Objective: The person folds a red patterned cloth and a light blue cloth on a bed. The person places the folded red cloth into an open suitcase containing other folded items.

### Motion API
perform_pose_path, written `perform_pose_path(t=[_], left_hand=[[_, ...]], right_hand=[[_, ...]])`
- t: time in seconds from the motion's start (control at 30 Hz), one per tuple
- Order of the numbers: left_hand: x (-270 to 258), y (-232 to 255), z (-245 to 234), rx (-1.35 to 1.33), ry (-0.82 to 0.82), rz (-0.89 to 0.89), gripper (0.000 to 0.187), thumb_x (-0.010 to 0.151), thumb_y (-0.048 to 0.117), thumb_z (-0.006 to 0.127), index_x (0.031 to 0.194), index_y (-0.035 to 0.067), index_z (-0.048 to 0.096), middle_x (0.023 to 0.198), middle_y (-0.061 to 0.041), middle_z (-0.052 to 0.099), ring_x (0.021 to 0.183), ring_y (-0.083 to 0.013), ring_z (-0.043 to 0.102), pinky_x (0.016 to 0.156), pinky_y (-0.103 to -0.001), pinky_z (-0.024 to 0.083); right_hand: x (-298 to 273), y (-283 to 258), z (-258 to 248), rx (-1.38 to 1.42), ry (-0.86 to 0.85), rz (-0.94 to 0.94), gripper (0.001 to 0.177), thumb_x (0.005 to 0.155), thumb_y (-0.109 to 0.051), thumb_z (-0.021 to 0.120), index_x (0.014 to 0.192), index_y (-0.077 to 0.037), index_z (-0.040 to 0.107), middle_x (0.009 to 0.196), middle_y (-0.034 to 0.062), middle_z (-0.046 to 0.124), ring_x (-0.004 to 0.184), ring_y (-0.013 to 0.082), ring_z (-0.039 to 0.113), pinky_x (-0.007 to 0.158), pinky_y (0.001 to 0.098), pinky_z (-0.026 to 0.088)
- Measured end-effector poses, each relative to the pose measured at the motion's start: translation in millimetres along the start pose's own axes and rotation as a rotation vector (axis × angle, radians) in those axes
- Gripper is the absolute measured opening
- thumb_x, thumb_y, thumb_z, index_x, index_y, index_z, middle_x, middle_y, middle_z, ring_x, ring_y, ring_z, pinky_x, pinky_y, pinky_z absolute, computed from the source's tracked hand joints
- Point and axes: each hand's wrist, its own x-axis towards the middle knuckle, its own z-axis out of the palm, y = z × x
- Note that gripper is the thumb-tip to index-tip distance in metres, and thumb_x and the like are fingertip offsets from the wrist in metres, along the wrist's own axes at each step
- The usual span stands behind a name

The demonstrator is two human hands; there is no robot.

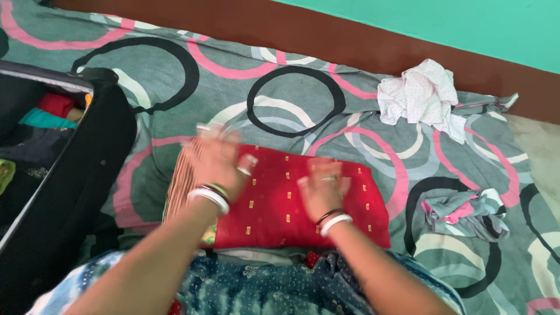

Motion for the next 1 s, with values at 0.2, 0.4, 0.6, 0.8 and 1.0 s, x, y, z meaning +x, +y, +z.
perform_pose_path(t=[0.2,0.4,0.6,0.8,1.0], left_hand=[[-48.8,57.2,18.8,0.001,-0.62,0.329,0.078,0.095,0.063,0.038,0.163,0.029,0.019,0.169,-0.007,0.011,0.156,-0.0301,0.001,0.119,-0.067,-0.003],[-37.9,21.6,33.1,0.127,-0.513,0.221,0.078,0.096,0.071,0.039,0.16,0.03,0.021,0.172,-0.006,0.007,0.159,-0.0287,0.001,0.122,-0.061,-0.003],[-29.4,-11.6,6.4,0.258,-0.473,-0.092,0.083,0.093,0.074,0.036,0.162,0.033,0.015,0.172,-0.001,0.003,0.157,-0.0283,-0.005,0.12,-0.065,-0.004],[-27.8,-8.8,-9.3,0.368,-0.417,-0.151,0.09,0.091,0.078,0.038,0.163,0.031,0.012,0.172,-0.008,0.001,0.156,-0.0382,-0.01,0.114,-0.071,-0.006],[-30.2,0.5,7.3,0.298,-0.553,-0.236,0.094,0.088,0.079,0.043,0.163,0.039,0.002,0.172,-0.006,-0.013,0.155,-0.0408,-0.015,0.111,-0.077,-0.002]], right_hand=[[-43.0,-71.0,-16.6,0.032,-0.364,-0.399,0.068,0.096,-0.05,0.046,0.158,-0.025,0.029,0.167,0.0089,0.019,0.156,0.0364,0.006,0.116,0.071,-0.001],[-24.9,-40.0,-21.6,0.084,-0.344,-0.072,0.075,0.095,-0.063,0.038,0.162,-0.033,0.022,0.172,0.0031,0.01,0.158,0.0312,0.004,0.122,0.0647,-0.001],[-14.0,76.8,-19.2,0.098,-0.383,0.481,0.076,0.096,-0.067,0.03,0.164,-0.036,0.015,0.174,-0.0024,0.005,0.16,0.0301,0.0,0.122,0.0685,0.001],[-1.5,70.3,-6.7,0.072,0.099,0.443,0.072,0.096,-0.057,0.045,0.156,-0.021,0.032,0.169,0.0093,0.016,0.155,0.0396,0.007,0.112,0.0722,0.014],[-58.7,-99.5,-14.0,0.218,0.091,-0.547,0.072,0.085,-0.041,0.068,0.148,-0.012,0.045,0.157,0.0176,0.038,0.147,0.0392,0.029,0.112,0.0681,0.018]])
